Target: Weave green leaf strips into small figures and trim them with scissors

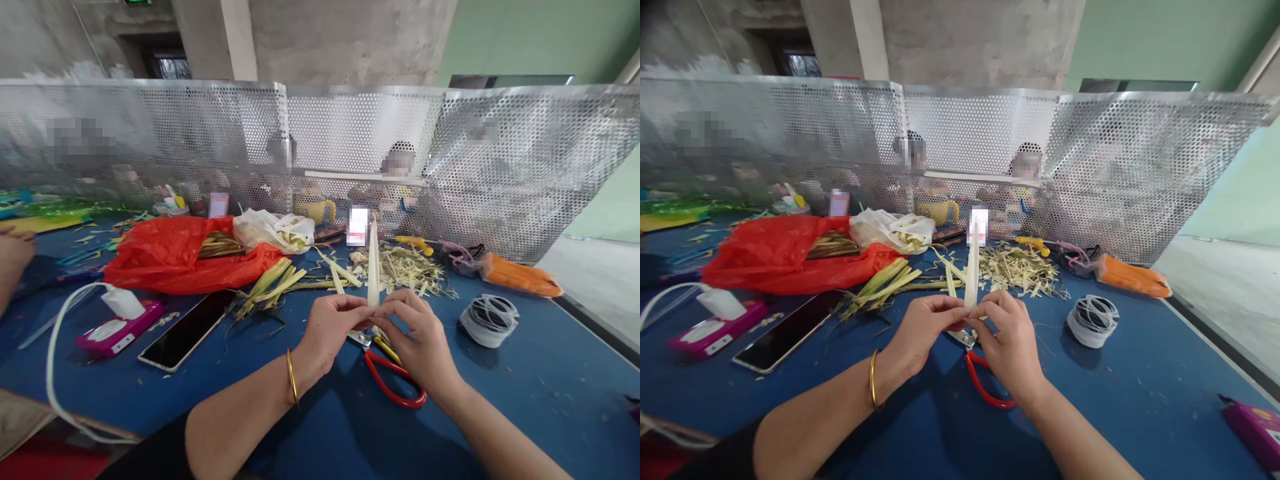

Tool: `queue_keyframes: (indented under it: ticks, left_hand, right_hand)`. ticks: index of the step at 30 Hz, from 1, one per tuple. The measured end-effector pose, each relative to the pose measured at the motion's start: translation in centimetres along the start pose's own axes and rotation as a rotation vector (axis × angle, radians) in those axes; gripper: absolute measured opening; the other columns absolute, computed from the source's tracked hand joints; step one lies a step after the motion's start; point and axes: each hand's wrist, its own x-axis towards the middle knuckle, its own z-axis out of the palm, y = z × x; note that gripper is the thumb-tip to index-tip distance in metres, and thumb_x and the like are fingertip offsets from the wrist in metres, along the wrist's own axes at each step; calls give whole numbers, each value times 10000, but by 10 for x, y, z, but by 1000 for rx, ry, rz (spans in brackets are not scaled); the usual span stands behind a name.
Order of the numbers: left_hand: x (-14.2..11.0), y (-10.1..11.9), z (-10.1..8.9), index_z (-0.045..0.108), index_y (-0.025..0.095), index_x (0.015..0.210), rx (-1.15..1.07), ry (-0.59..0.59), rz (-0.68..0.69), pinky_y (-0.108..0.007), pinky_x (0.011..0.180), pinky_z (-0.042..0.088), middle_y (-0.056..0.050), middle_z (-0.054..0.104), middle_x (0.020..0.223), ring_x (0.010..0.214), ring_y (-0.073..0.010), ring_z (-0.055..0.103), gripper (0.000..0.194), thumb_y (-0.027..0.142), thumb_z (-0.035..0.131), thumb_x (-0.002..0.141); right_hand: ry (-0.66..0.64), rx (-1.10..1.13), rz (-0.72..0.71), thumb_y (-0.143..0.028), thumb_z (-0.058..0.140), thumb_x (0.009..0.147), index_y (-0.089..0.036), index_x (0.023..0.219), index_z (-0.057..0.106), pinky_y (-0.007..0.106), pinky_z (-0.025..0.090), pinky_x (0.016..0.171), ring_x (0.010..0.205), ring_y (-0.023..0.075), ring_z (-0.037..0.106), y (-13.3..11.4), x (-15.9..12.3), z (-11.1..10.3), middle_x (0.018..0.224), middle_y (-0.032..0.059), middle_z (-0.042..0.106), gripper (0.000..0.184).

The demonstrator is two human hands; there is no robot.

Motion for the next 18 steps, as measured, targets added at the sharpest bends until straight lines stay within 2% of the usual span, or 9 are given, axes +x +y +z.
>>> queue_keyframes:
  ticks: [5, 10, 14, 18]
  left_hand:
    - [1, -1, 0, 723, 127, 697, -15, -18, 7, -205, 620, 512, -20, 690, 638, 587, -107, 631, 96, 183, 761, 629]
    - [0, -1, 0, 719, 125, 693, -38, -48, 11, -226, 648, 524, -34, 703, 640, 602, -128, 655, 98, 189, 758, 629]
    - [-1, -1, 1, 721, 122, 705, -10, -61, 21, -239, 680, 525, -39, 707, 665, 637, -140, 660, 147, 216, 780, 609]
    - [0, -2, 0, 717, 123, 695, 8, -54, 8, -228, 666, 512, -38, 701, 660, 631, -130, 648, 162, 218, 795, 589]
  right_hand:
    - [33, 84, 134, -240, 607, 831, -218, 807, 580, 342, 451, 766, 865, 209, 588, -1, -2, 3, 900, 45, 617, 42]
    - [20, 350, 327, -265, 644, 777, -214, 950, 508, 300, 491, 657, 720, 175, 610, 5, -2, 8, 782, 13, 633, 226]
    - [13, 388, 375, -279, 659, 757, -203, 914, 520, 287, 475, 613, 632, 156, 580, 9, -1, 8, 673, -20, 600, 223]
    - [-7, 408, 378, -277, 657, 773, -209, 927, 506, 283, 475, 609, 623, 152, 571, 8, -1, 8, 662, -32, 584, 226]
